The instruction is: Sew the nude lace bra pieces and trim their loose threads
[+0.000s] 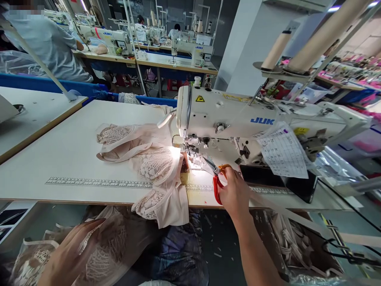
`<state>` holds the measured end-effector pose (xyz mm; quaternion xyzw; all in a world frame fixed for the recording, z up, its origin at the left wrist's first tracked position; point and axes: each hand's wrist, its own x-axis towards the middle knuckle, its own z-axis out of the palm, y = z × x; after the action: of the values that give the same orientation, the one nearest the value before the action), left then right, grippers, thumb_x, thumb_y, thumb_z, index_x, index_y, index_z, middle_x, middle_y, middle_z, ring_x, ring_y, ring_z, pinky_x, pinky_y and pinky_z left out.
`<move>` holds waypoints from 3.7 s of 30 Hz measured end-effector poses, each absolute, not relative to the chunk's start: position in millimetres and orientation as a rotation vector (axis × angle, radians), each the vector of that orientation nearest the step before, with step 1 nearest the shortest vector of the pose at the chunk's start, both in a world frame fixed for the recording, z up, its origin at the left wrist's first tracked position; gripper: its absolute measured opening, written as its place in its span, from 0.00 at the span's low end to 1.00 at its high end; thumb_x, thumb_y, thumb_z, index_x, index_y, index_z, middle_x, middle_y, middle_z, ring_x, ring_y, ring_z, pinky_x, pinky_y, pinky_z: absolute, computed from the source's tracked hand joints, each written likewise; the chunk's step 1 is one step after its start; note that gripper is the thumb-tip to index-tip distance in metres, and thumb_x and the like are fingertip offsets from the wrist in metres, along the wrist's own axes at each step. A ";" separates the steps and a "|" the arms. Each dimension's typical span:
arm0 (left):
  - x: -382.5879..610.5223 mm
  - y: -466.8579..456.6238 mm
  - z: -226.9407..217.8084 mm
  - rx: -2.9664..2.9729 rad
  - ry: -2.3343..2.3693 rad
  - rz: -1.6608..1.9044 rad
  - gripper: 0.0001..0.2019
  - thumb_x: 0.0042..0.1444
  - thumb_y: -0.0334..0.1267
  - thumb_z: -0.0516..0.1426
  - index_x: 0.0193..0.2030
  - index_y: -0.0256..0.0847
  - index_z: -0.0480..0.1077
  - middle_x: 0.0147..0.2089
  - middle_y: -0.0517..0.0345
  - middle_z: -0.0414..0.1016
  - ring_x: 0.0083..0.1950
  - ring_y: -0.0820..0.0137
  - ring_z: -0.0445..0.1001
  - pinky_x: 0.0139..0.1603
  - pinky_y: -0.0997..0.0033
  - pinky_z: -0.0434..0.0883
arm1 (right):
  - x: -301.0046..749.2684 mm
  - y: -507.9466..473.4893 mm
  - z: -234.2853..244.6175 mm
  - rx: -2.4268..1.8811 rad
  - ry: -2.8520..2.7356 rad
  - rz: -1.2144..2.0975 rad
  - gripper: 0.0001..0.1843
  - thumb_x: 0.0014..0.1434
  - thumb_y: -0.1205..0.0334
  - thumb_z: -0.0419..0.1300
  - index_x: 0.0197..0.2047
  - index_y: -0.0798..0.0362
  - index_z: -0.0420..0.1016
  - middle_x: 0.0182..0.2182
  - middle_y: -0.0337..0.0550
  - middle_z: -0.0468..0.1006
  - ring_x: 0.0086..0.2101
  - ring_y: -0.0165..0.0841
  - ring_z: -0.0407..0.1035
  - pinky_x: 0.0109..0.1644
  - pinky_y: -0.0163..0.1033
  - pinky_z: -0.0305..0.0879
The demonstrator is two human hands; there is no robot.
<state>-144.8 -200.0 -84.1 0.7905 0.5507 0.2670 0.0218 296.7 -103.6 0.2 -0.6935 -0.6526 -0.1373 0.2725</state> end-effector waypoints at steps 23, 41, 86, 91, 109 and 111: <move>-99.6 -180.7 -36.3 2.425 1.428 1.113 0.17 0.67 0.29 0.51 0.59 0.45 0.67 0.56 0.48 0.72 0.57 0.61 0.73 0.49 0.66 0.76 | 306.2 -90.1 -13.7 -1.858 -1.963 -0.294 0.04 0.58 0.63 0.52 0.37 0.50 0.66 0.34 0.53 0.79 0.42 0.46 0.73 0.43 0.43 0.66; 121.7 11.5 13.2 2.799 0.958 0.398 0.07 0.62 0.33 0.56 0.42 0.36 0.76 0.45 0.47 0.75 0.52 0.59 0.70 0.49 0.63 0.73 | 291.9 -84.4 -13.0 -2.045 -1.827 -0.009 0.11 0.62 0.56 0.53 0.41 0.52 0.72 0.29 0.46 0.81 0.31 0.41 0.74 0.31 0.37 0.57; 130.3 27.2 8.1 2.709 1.004 0.279 0.05 0.54 0.35 0.59 0.35 0.36 0.74 0.39 0.46 0.78 0.43 0.59 0.76 0.43 0.65 0.71 | 277.5 -66.6 30.1 -2.313 -1.767 0.592 0.13 0.55 0.51 0.59 0.25 0.50 0.70 0.19 0.38 0.73 0.20 0.31 0.61 0.25 0.34 0.49; 133.7 26.2 6.1 2.670 1.077 0.275 0.07 0.53 0.38 0.61 0.29 0.37 0.74 0.32 0.48 0.77 0.39 0.59 0.75 0.39 0.66 0.70 | 278.3 -63.3 29.0 -2.360 -1.788 0.582 0.13 0.58 0.54 0.57 0.25 0.50 0.70 0.20 0.40 0.74 0.21 0.32 0.64 0.26 0.35 0.49; 120.5 26.2 2.4 2.608 1.112 0.387 0.07 0.60 0.36 0.58 0.39 0.37 0.78 0.41 0.50 0.79 0.46 0.61 0.74 0.46 0.66 0.72 | 297.9 -55.3 -14.8 -1.633 -1.903 -0.565 0.05 0.59 0.65 0.52 0.31 0.48 0.60 0.24 0.42 0.73 0.29 0.39 0.69 0.37 0.39 0.61; 120.4 25.4 2.0 2.600 1.120 0.401 0.07 0.60 0.35 0.58 0.40 0.37 0.78 0.41 0.50 0.79 0.44 0.62 0.75 0.45 0.66 0.72 | 299.0 -53.5 -14.7 -1.560 -1.934 -0.591 0.06 0.60 0.67 0.52 0.31 0.48 0.59 0.24 0.41 0.71 0.27 0.37 0.67 0.35 0.38 0.61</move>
<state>120.4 25.4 2.0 0.9003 0.3877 0.1388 0.1409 299.0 -53.5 -14.7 -0.5847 -0.7247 -0.2216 0.2895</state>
